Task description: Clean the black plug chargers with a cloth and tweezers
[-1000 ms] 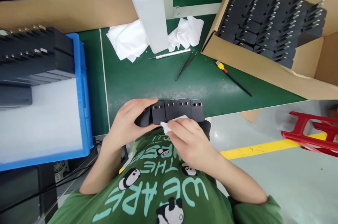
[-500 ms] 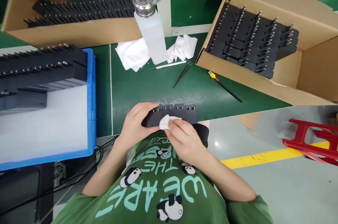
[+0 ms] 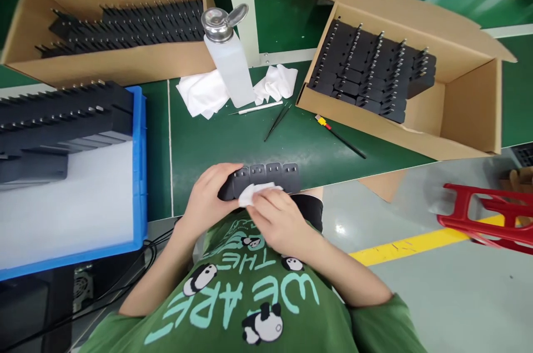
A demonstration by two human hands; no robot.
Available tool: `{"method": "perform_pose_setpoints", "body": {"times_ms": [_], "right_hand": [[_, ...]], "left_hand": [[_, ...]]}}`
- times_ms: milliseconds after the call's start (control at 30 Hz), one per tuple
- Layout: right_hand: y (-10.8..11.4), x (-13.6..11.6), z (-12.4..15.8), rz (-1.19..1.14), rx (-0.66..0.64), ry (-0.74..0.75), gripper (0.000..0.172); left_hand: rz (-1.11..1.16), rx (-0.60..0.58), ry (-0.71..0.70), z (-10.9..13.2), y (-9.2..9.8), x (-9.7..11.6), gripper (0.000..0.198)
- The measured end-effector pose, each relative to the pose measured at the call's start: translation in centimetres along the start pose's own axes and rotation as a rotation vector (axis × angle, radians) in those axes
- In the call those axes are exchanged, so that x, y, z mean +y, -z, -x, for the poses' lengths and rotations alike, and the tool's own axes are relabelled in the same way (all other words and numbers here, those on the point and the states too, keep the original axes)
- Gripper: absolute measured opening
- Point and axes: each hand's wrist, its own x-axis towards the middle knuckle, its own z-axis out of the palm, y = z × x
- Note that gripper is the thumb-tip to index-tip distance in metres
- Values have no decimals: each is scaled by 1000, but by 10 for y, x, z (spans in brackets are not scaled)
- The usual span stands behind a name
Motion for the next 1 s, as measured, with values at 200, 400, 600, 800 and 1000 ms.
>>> {"method": "perform_pose_setpoints", "body": {"times_ms": [200, 400, 600, 800, 1000], "right_hand": [[44, 33, 2, 38, 243, -167, 35], [50, 87, 30, 150, 283, -333, 39], [22, 98, 34, 55, 103, -380, 37], [13, 107, 29, 10, 50, -419, 30], [31, 111, 26, 6, 59, -485, 32]], "left_hand": [[-133, -69, -78, -11, 14, 14, 66], [-229, -107, -124, -22, 14, 23, 67], [-380, -116, -168, -25, 4, 24, 68], [-439, -112, -178, -25, 0, 20, 61], [-445, -78, -202, -26, 1, 20, 59]]}}
